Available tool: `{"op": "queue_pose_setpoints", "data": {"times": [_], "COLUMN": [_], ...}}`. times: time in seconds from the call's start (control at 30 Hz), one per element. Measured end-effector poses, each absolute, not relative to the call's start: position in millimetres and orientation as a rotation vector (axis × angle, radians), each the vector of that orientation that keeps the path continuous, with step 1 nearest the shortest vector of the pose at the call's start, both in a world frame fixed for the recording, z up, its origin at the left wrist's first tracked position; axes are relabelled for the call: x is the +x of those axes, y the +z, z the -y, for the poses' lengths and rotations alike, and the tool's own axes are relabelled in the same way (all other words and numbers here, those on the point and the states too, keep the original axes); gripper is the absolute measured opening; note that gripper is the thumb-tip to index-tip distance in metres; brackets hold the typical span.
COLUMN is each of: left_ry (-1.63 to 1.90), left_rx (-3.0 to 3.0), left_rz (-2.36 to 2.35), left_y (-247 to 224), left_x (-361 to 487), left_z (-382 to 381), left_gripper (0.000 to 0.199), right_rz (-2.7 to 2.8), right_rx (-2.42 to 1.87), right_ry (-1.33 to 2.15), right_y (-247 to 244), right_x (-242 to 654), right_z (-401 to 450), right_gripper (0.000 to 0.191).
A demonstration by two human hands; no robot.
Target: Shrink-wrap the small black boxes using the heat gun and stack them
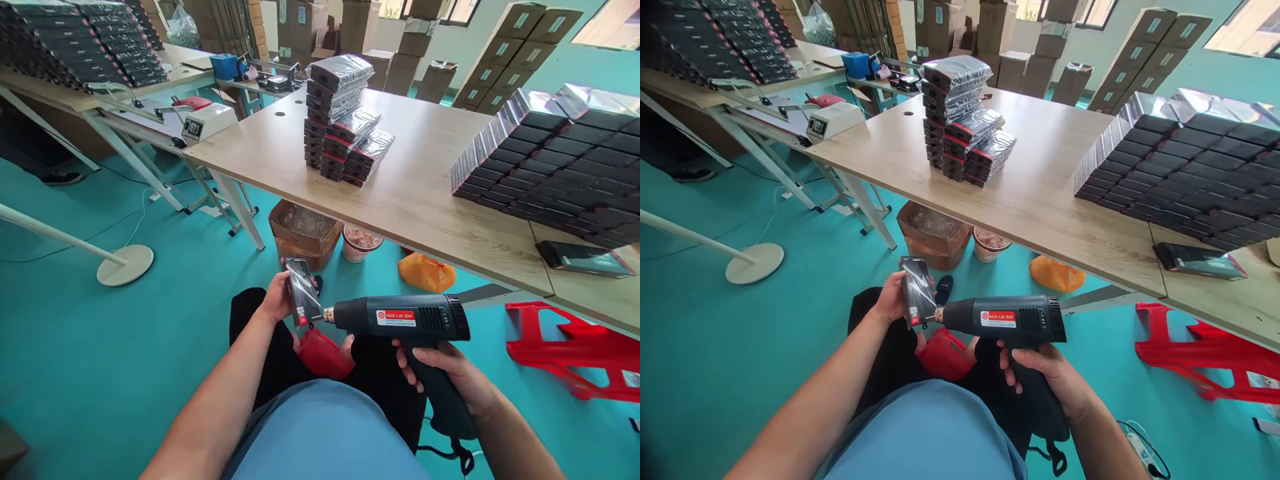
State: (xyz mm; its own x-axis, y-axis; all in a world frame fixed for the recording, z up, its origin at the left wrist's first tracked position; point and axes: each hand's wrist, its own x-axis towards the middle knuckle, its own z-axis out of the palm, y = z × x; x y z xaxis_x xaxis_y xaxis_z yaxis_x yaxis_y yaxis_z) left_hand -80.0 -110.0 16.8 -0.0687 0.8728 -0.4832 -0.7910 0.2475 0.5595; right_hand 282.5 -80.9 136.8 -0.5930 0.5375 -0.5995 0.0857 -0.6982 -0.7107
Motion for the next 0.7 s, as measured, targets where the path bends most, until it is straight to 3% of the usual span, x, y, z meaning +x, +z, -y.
{"op": "queue_pose_setpoints", "data": {"times": [0.1,0.2,0.63,0.7], "left_ry": [1.212,1.198,1.240,1.323], "left_rx": [0.161,0.226,0.099,0.056], "left_rz": [-1.396,-1.625,-1.642,-1.467], "left_y": [7,0,-15,-19], "left_x": [-79,-75,-60,-58], "left_z": [95,87,90,94], "left_gripper": [0.035,0.041,0.062,0.063], "right_rz": [1.219,1.391,1.676,1.657], "right_rx": [-1.313,-1.335,-1.249,-1.231], "right_ry": [2.279,2.242,2.222,2.172], "right_y": [141,142,133,133], "right_x": [275,272,235,221], "right_z": [86,91,83,74], "right_gripper": [0.041,0.043,0.040,0.035]}}
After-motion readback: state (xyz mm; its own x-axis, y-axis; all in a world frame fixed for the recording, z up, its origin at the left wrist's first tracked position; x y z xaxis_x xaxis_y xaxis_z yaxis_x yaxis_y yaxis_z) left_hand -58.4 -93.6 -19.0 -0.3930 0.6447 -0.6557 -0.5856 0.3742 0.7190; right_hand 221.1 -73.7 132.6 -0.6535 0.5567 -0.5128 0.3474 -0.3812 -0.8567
